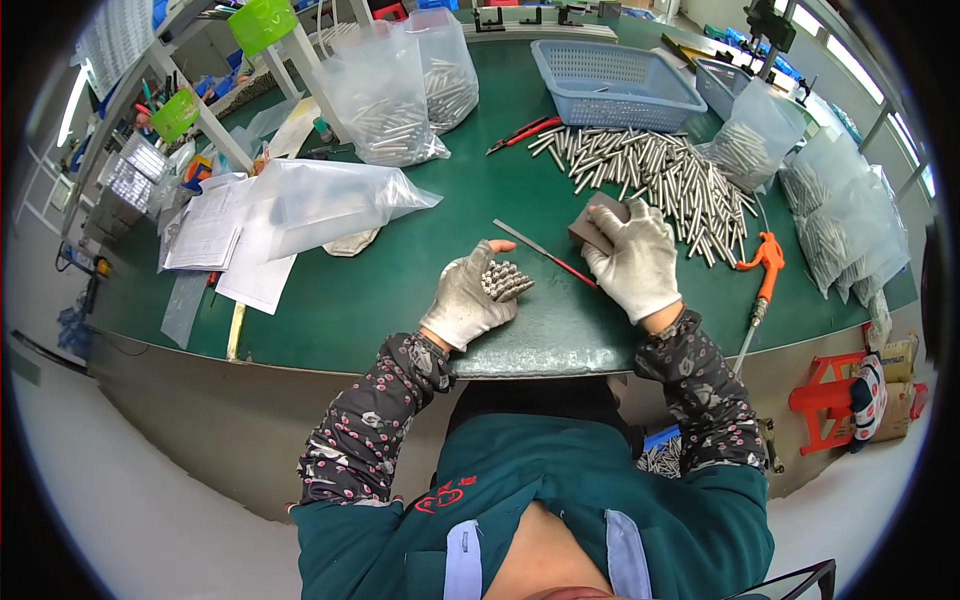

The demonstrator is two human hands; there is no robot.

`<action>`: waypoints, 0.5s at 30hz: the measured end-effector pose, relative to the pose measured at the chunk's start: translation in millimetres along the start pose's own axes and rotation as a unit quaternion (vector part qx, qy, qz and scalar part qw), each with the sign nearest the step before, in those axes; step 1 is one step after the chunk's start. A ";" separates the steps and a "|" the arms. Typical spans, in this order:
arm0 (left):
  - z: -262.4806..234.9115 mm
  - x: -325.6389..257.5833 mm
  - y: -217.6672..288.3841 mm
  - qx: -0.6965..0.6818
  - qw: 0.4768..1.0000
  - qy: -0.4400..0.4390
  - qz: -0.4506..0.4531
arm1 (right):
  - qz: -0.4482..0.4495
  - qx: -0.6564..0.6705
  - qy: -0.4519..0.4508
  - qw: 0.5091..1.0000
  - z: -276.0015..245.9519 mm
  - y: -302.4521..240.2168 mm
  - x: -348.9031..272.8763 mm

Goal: Arranging and bundling small metal rods into a dense cylindrical pattern at a factory workbench using alignment tools and an air gun.

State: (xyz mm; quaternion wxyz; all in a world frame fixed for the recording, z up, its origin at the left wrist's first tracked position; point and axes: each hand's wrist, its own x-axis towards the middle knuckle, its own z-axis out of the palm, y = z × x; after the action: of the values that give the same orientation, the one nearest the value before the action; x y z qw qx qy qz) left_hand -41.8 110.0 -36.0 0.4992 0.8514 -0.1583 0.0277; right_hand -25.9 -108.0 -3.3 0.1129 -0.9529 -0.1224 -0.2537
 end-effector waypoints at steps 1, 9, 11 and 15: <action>1.0 2.8 -2.5 -0.001 1.000 0.000 0.002 | 0.000 -0.026 0.000 1.000 1.0 6.3 -0.4; 1.1 1.6 -15.9 -0.150 0.989 -0.009 -0.007 | -0.064 0.114 -0.065 0.989 -11.4 -18.5 -8.9; 7.3 2.1 -15.1 -0.176 0.984 -0.004 0.032 | 0.010 0.381 -0.197 0.904 -5.9 -36.2 -11.1; 8.3 3.9 -19.2 -0.129 0.991 -0.035 -0.008 | 0.006 0.439 -0.131 0.889 24.5 -50.7 -19.3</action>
State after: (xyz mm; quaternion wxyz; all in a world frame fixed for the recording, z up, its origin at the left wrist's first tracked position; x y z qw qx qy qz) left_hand -33.3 110.7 -55.5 0.5989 0.7818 -0.1713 -0.0267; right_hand -45.7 -56.7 -26.1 0.5036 -0.8316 -0.2296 -0.0462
